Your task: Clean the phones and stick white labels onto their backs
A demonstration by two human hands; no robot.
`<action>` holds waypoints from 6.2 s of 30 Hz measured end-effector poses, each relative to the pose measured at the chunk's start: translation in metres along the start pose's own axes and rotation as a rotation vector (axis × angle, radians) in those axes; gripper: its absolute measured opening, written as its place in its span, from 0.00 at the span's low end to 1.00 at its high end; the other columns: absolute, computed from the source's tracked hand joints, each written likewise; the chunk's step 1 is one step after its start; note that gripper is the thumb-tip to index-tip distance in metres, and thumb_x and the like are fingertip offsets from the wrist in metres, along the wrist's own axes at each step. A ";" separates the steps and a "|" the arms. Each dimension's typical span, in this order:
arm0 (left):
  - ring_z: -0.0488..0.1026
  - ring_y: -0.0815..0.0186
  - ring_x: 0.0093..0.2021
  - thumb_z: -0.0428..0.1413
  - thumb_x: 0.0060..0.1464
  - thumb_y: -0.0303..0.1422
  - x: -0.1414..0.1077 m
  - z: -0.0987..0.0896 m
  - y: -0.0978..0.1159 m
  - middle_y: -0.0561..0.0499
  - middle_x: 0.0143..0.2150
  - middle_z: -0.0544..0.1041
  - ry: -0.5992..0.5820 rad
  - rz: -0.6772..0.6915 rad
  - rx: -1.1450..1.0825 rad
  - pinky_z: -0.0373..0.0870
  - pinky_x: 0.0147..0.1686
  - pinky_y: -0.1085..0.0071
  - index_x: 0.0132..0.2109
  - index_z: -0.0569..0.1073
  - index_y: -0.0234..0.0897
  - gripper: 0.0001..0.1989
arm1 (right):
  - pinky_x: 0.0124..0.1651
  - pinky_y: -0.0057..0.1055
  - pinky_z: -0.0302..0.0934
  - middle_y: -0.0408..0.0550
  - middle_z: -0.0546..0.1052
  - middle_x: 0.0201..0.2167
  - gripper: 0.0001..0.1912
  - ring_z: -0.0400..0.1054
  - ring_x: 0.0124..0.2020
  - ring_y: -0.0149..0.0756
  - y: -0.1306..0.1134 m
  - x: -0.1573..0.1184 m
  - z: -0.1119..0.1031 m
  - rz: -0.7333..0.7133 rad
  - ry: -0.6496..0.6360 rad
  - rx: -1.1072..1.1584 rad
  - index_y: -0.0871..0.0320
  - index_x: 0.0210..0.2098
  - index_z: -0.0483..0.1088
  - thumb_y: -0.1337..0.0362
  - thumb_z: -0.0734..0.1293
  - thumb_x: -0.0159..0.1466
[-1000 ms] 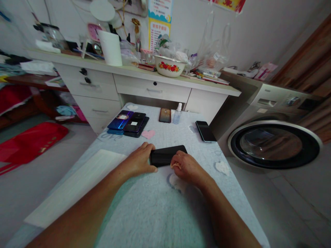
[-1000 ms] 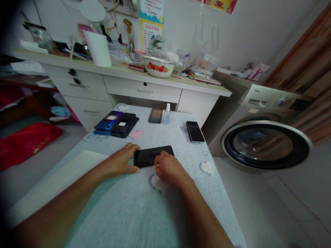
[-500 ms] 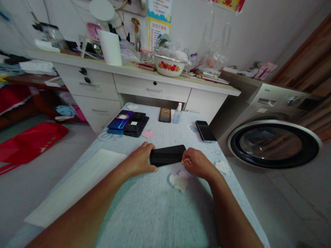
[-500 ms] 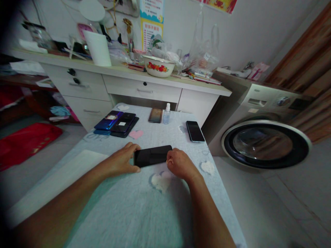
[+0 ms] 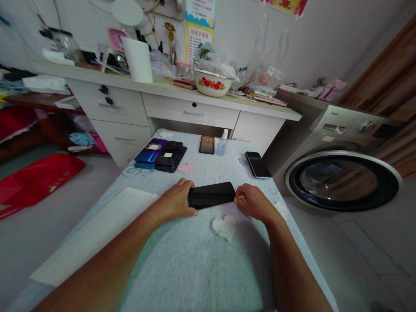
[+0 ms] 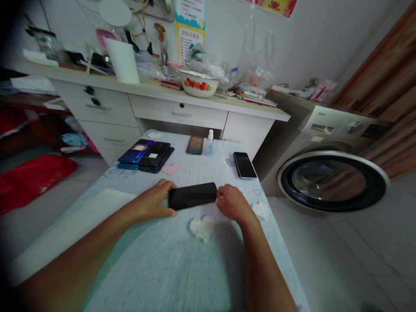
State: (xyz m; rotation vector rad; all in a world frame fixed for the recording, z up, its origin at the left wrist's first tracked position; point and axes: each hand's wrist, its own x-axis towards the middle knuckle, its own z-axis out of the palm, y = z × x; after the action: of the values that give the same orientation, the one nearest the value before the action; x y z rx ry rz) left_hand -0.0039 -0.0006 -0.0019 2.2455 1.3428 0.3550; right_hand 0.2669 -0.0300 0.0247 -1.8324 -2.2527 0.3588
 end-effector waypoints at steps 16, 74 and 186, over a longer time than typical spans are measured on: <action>0.68 0.56 0.46 0.62 0.36 0.40 -0.001 -0.002 0.003 0.48 0.45 0.65 0.002 -0.010 0.012 0.66 0.43 0.65 0.45 0.65 0.39 0.27 | 0.34 0.24 0.52 0.45 0.69 0.33 0.09 0.62 0.31 0.28 -0.041 0.001 0.026 -0.211 -0.051 0.135 0.59 0.32 0.71 0.75 0.61 0.56; 0.68 0.57 0.46 0.62 0.37 0.40 -0.002 -0.003 0.004 0.48 0.45 0.65 -0.007 -0.010 0.042 0.66 0.43 0.66 0.46 0.65 0.38 0.27 | 0.44 0.27 0.58 0.47 0.70 0.36 0.09 0.66 0.38 0.31 -0.036 0.009 0.038 -0.135 0.126 0.135 0.58 0.35 0.73 0.72 0.61 0.63; 0.69 0.58 0.43 0.63 0.36 0.37 -0.001 -0.005 0.003 0.50 0.43 0.68 0.024 0.040 -0.017 0.66 0.39 0.67 0.46 0.68 0.38 0.26 | 0.45 0.29 0.57 0.49 0.70 0.37 0.10 0.64 0.41 0.35 -0.065 0.040 0.051 -0.217 0.161 0.049 0.58 0.36 0.73 0.71 0.60 0.64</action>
State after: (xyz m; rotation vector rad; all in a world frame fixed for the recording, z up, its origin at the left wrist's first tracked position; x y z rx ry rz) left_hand -0.0047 -0.0013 0.0042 2.2641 1.3032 0.4068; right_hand 0.1821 -0.0065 -0.0025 -1.5157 -2.2792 0.2183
